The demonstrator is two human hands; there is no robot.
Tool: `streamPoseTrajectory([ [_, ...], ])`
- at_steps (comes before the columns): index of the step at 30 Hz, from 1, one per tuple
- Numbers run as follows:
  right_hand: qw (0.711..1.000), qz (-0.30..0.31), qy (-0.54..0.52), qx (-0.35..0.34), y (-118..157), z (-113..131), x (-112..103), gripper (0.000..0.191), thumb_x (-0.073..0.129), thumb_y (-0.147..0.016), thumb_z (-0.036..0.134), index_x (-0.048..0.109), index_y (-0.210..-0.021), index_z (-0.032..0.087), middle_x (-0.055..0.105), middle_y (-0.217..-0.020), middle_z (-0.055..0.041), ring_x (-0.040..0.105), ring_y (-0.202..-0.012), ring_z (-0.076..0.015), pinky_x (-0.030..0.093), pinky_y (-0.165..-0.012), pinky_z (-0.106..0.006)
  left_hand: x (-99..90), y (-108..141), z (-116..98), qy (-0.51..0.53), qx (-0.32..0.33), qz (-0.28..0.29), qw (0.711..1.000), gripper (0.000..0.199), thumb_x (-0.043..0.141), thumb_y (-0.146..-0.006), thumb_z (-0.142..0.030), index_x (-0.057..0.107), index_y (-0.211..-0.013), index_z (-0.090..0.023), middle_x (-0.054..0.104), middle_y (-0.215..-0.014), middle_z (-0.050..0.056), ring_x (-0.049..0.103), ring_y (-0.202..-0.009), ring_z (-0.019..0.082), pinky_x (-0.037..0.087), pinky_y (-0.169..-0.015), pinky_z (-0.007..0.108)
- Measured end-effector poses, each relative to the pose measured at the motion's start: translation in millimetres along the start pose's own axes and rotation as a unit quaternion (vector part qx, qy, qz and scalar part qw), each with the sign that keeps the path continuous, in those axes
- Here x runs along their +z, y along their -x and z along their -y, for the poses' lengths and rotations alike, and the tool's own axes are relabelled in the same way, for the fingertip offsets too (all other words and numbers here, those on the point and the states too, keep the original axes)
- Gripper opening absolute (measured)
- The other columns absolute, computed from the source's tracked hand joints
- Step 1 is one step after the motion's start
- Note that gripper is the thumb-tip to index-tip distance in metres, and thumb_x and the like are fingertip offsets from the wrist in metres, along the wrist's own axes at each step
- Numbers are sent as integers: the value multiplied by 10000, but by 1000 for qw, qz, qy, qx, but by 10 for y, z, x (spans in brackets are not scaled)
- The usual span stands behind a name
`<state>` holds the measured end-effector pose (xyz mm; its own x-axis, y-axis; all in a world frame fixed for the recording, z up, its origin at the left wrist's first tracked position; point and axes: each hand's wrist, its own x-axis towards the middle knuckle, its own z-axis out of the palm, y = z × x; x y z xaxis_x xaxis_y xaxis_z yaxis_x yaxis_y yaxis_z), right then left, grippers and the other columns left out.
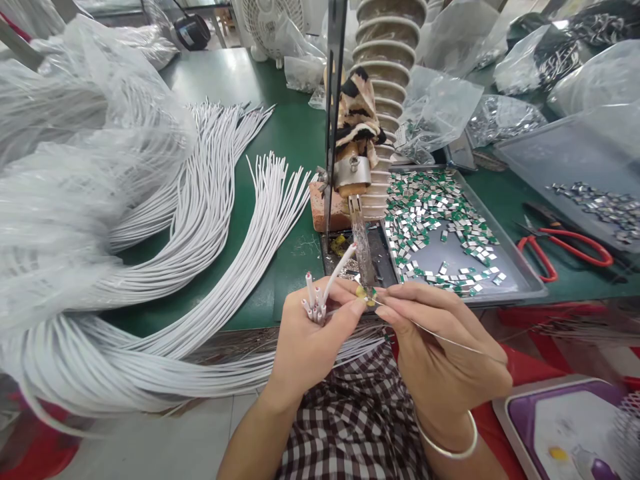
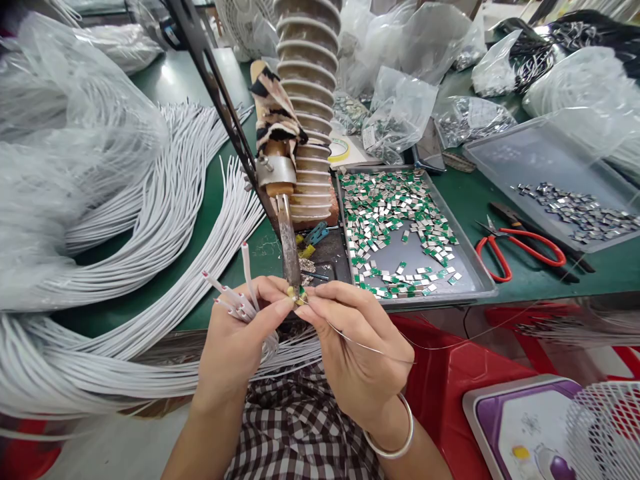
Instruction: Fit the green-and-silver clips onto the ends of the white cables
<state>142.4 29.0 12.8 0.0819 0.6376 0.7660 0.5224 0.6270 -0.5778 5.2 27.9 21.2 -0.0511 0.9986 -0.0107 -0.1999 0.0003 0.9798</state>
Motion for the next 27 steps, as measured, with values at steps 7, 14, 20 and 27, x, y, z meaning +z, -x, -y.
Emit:
streamPoseTrajectory([
  [7,996,14,-72,54,78,-26,-43,183,745,-779,71,715,-891,212,761,-874,-14,733,-787,-169,624,-697,-310,-63,26,70,5,-11,19,1000,167,676,-799,-158,622,-641,-168,700,-769,25,620,-680,135,498,-629,240],
  [14,987,75,-41,136,123,-16,-59,273,570,-890,44,685,-1066,218,723,-874,10,690,-770,-101,581,-741,-232,-5,94,31,-86,5,22,996,171,647,-810,-103,608,-660,-174,689,-753,1,596,-655,115,451,-589,217],
  [20,977,67,-117,163,119,-17,-124,206,640,-824,16,669,-885,211,677,-815,4,645,-775,-132,547,-699,-267,-103,196,64,-146,28,87,985,214,550,-955,-215,670,-780,-182,708,-880,53,651,-802,169,485,-732,269],
  [27,970,182,-139,78,-41,89,-427,308,702,-795,57,692,-1041,243,670,-785,-1,616,-700,-143,528,-610,-283,-147,323,145,-191,39,238,952,249,421,-1003,-160,663,-952,-185,660,-1031,91,609,-985,203,465,-859,301],
])
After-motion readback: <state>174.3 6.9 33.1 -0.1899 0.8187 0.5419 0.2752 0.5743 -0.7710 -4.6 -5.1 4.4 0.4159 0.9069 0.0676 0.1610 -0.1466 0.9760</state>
